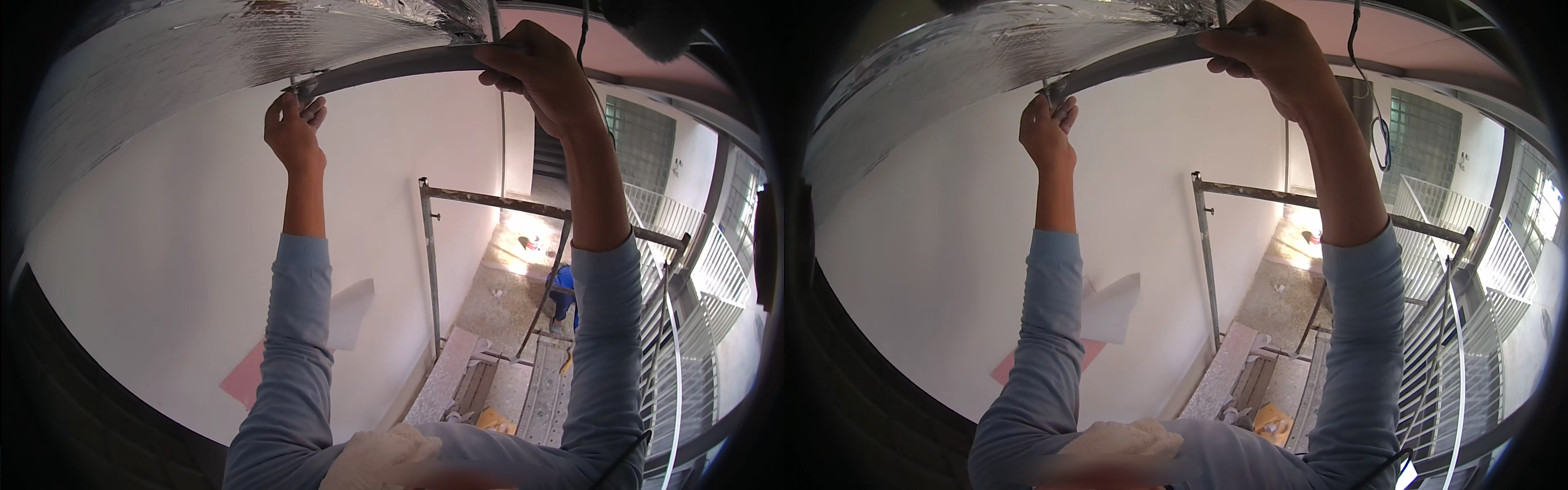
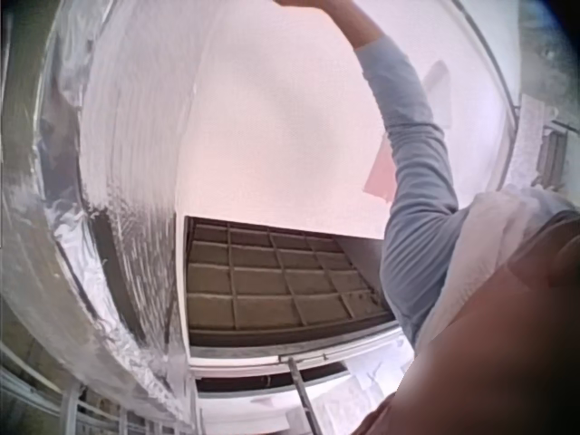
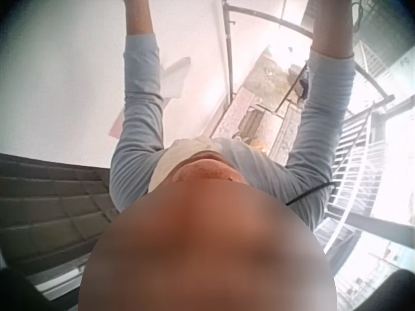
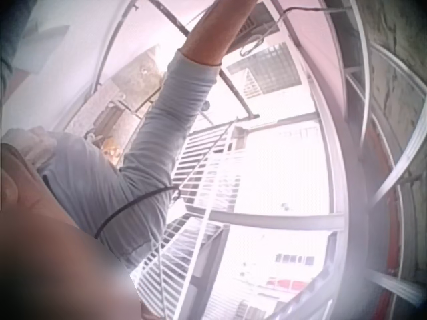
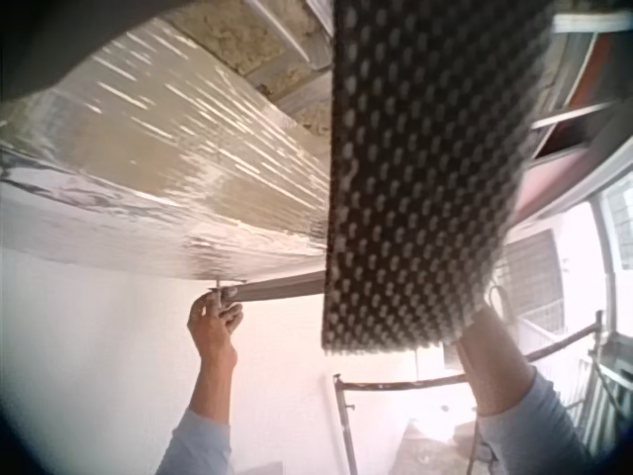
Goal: The person secures a metal bracket to a ceiling duct and then wraps the bracket and duct with silver duct tape. The person uses both hands to position the bracket and apply tape, smoothing it along the duct surface.
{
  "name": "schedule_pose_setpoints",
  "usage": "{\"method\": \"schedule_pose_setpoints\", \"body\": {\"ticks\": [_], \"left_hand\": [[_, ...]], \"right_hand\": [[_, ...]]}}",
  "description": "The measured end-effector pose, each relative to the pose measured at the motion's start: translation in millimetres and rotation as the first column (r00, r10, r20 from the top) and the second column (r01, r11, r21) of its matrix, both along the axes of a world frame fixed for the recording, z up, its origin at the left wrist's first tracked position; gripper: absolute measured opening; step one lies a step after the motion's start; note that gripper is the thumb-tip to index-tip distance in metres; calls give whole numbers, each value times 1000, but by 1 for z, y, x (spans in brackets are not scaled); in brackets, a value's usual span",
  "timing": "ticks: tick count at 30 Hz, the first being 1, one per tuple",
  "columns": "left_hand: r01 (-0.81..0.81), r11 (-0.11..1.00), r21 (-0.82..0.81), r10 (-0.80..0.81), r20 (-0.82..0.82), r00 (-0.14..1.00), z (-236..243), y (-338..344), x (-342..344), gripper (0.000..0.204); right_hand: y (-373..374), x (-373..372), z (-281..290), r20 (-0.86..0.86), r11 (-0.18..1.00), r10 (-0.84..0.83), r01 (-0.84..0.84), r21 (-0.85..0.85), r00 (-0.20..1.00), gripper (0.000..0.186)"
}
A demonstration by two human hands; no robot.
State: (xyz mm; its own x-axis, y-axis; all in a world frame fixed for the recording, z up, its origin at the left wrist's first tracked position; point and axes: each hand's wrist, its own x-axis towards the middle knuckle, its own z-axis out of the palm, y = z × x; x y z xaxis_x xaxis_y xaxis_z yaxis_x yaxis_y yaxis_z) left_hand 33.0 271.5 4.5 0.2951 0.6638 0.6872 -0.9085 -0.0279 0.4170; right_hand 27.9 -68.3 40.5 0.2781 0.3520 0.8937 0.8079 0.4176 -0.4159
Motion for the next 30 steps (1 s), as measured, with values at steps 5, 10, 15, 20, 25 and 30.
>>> {"method": "schedule_pose_setpoints", "body": {"ticks": [5,10,15,20,25,30], "left_hand": [[-105,989,108,113,-74,991,2,2,-1,30],[42,998,-53,-39,41,998,1,5,5,28],[-31,997,75,29,19,999,-3,7,6,31],[74,997,-10,-74,28,997,-3,8,6,32],[36,999,34,-37,29,999,-3,9,8,32],[14,1000,8,-15,59,998,-4,8,13,30]], "right_hand": [[0,-5,1,-72,1000,0,-1,-16,997,21],[0,-6,3,35,995,-71,74,-68,997,20],[2,-2,0,2,998,-68,68,15,998,20],[-1,0,0,126,998,-5,13,-63,992,20],[0,2,-4,47,998,-70,69,13,996,20],[0,6,-4,20,999,22,-21,-25,1000,21]]}}
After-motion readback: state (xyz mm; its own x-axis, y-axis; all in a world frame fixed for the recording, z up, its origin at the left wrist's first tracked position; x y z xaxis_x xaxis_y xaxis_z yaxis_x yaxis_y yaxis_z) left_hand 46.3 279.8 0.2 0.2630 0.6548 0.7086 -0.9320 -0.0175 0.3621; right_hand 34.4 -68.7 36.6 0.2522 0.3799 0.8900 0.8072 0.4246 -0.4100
